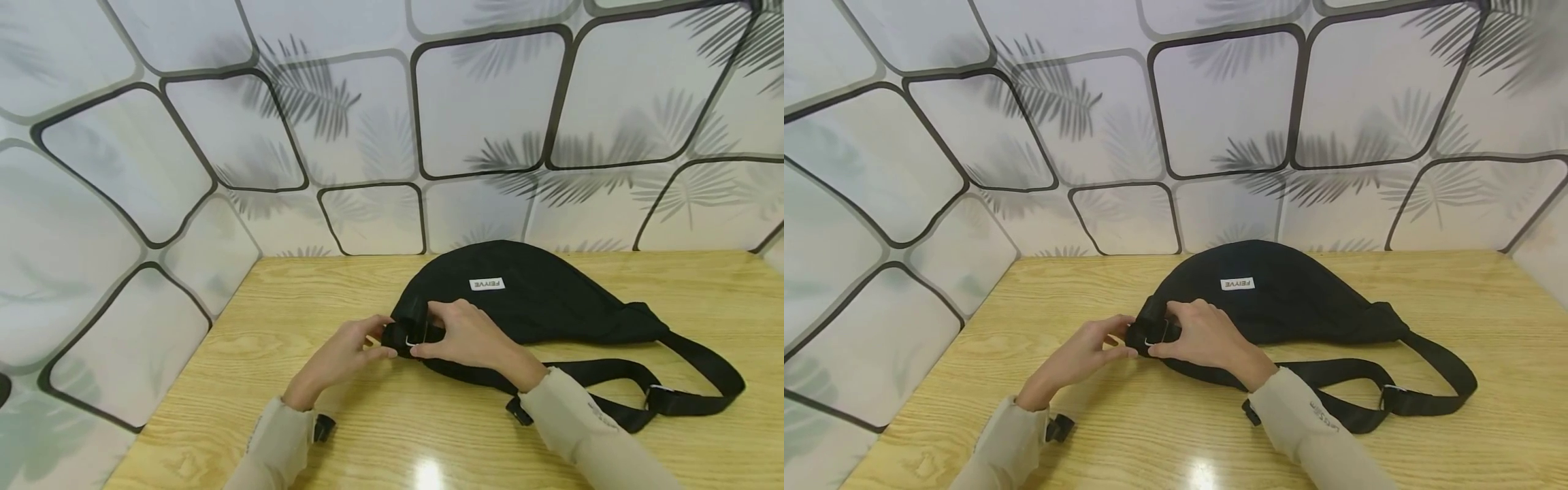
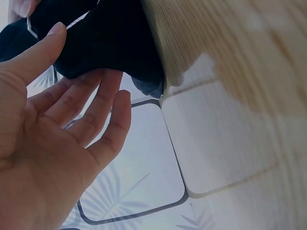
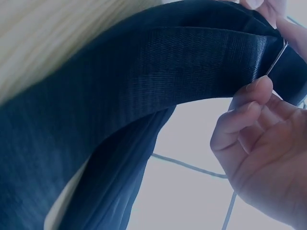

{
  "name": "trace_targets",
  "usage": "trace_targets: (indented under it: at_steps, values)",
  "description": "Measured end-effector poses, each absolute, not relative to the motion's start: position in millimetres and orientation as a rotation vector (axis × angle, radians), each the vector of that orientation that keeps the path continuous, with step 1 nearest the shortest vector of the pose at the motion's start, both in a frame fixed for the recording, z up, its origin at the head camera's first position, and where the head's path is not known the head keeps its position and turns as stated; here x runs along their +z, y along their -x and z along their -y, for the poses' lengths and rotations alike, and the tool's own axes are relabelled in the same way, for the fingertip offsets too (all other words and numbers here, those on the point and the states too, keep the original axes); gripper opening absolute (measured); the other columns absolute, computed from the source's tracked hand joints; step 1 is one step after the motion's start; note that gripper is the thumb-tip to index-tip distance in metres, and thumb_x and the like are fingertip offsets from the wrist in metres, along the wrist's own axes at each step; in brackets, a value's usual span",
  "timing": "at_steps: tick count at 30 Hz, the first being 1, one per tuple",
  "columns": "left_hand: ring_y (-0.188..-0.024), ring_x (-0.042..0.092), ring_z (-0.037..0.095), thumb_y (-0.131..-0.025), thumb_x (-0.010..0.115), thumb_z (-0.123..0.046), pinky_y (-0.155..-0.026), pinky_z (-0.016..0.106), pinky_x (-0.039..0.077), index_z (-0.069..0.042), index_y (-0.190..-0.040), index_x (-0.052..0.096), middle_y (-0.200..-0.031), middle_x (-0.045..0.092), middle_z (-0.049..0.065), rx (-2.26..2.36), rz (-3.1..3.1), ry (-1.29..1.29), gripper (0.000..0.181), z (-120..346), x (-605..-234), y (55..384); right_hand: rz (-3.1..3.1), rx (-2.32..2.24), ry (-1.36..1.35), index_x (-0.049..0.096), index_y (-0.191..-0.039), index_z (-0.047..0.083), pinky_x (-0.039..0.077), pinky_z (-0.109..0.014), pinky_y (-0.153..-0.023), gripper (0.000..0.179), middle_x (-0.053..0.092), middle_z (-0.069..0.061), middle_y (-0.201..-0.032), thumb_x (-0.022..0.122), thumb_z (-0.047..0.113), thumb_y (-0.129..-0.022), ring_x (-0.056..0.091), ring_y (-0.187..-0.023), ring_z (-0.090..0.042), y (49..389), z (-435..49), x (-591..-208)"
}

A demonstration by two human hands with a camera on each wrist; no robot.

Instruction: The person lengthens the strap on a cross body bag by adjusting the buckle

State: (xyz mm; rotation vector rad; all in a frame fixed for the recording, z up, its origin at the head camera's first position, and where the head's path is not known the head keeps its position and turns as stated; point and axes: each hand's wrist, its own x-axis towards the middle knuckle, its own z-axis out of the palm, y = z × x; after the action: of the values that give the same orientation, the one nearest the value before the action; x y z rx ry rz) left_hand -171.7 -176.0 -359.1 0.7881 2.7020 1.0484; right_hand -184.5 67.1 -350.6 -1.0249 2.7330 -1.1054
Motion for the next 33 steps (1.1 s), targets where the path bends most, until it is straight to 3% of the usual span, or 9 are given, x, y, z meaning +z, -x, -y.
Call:
trace_targets:
  at_steps: [4,7,12,19,24,33]
  values:
    - [-0.100,0.067,0.023,-0.098,0.071,-0.015,-0.084,0.041,0.054,0.000,-0.133,0.060,-0.107,0.071,0.007,1.050,-2.694,-0.785,0.040,177,-360,172,-2.752,-1.076,1.022,0.070,-0.110,0.005,0.054,-0.032,-0.071,0.040,0.076,-0.004,-0.100,0.084,0.031,-0.083,0.071,-0.087,-0.015,184,-75,-350]
    - [-0.101,0.067,0.024,-0.097,0.071,-0.015,-0.084,0.041,0.054,0.001,-0.133,0.059,-0.108,0.071,0.009,1.050,-2.696,-0.783,0.040,179,-361,172,-2.766,-1.059,1.014,0.069,-0.104,0.006,0.051,-0.028,-0.065,0.036,0.075,-0.001,-0.094,0.084,0.031,-0.083,0.067,-0.078,-0.010,183,-81,-349]
    - [-0.102,0.067,0.027,-0.097,0.071,-0.016,-0.085,0.042,0.054,0.002,-0.134,0.058,-0.110,0.071,0.011,1.040,-2.705,-0.773,0.043,180,-362,172,-2.780,-1.047,1.008,0.066,-0.094,0.008,0.036,-0.024,-0.051,0.032,0.067,0.007,-0.077,0.085,0.030,-0.082,0.049,-0.059,-0.005,182,-90,-348]
    - [-0.103,0.067,0.028,-0.098,0.070,-0.014,-0.086,0.043,0.054,0.003,-0.134,0.058,-0.111,0.070,0.013,1.045,-2.702,-0.795,0.043,181,-361,173,-2.791,-1.030,1.010,0.064,-0.091,0.012,0.032,-0.023,-0.048,0.032,0.064,0.011,-0.073,0.084,0.036,-0.082,0.042,-0.054,-0.003,182,-104,-349]
    - [-0.104,0.067,0.029,-0.098,0.070,-0.012,-0.086,0.041,0.054,0.003,-0.135,0.057,-0.112,0.070,0.013,1.044,-2.706,-0.782,0.043,183,-362,174,-2.802,-1.026,1.003,0.069,-0.098,0.010,0.027,-0.023,-0.048,0.035,0.057,0.013,-0.067,0.084,0.037,-0.081,0.036,-0.051,-0.003,180,-115,-349]
    - [-0.103,0.067,0.029,-0.097,0.070,-0.009,-0.087,0.042,0.055,0.002,-0.135,0.058,-0.111,0.070,0.013,1.082,-2.698,-0.755,0.041,185,-365,177,-2.852,-0.968,0.984,0.072,-0.112,0.004,0.033,-0.025,-0.051,0.049,0.057,0.010,-0.072,0.084,0.038,-0.079,0.041,-0.057,-0.006,179,-133,-350]
